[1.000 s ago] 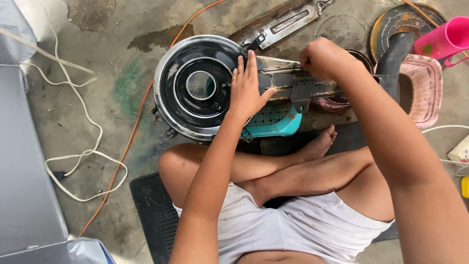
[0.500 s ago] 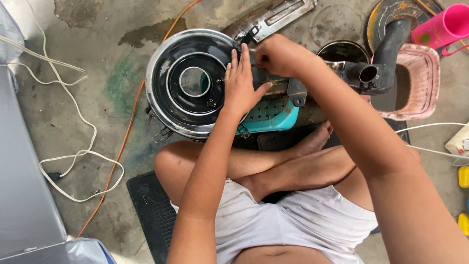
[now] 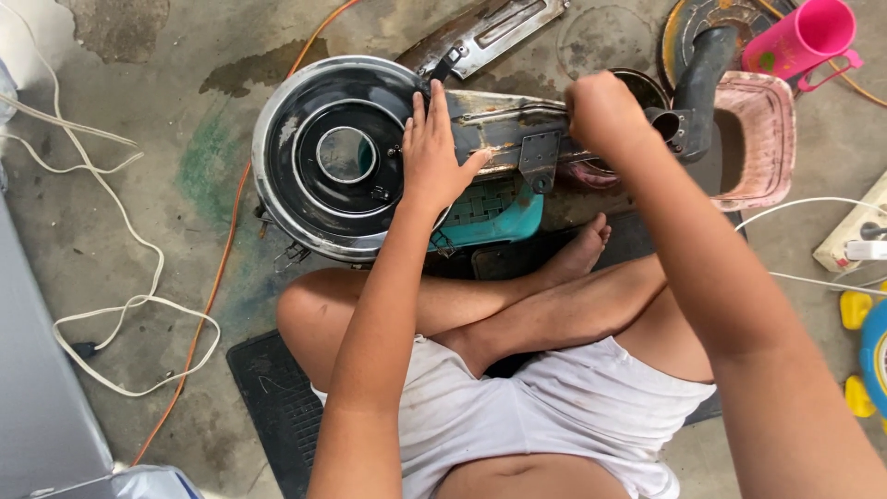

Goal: The person sits cross-legged on a mat and scrubs a metal motorcycle part with a small abrasive pad. They hold the part steady with one hand while repeatedly rubbing the surface with the other hand. The part rests on a small blue stool between their legs.

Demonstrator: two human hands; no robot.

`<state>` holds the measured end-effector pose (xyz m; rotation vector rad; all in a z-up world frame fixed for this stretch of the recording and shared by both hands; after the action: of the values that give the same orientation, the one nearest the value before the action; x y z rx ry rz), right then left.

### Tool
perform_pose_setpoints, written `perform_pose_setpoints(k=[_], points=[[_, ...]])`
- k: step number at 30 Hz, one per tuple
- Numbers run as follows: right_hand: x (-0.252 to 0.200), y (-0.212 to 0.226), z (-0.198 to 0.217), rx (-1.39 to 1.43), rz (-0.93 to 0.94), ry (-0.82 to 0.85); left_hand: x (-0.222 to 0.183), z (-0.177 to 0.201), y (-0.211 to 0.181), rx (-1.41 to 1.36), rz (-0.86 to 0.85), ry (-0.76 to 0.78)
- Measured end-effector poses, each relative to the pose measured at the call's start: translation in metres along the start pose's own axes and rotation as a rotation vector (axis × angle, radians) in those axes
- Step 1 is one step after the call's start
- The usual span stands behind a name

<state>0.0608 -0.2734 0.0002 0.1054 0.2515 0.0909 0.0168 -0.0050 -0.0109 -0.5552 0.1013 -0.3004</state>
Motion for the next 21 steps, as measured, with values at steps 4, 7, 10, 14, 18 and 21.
perform_pose_setpoints(k=[4,7,10,14,18,21], points=[[-0.025,-0.012,-0.037,-0.130,-0.094,-0.097,0.000,-0.001,0.001,0.005,-0.019,-0.011],[-0.072,0.002,-0.040,0.007,-0.064,-0.293,0.000,0.004,-0.003,0.049,-0.008,0.033],[-0.111,0.017,-0.038,0.160,0.034,-0.464,-0.001,0.005,-0.004,0.047,-0.019,0.037],[-0.127,0.021,-0.040,0.350,0.131,-0.570,-0.003,0.007,-0.006,0.037,-0.015,0.057],[-0.125,0.020,-0.040,0.322,0.187,-0.651,-0.002,0.011,-0.008,0.035,-0.011,0.074],[-0.128,0.011,-0.032,0.542,0.085,-0.616,-0.002,0.014,-0.010,0.003,0.009,0.060]])
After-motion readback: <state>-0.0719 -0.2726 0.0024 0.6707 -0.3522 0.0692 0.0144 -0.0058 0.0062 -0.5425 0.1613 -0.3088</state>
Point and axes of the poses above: each hand's wrist, its own x-axis towards the middle knuckle, its own z-axis out of the back of the hand, y = z × x, the point moved 2 cm from there along x, towards the middle knuckle, and after that the axes turned 4 degrees about -z, right-handed, at the moved point
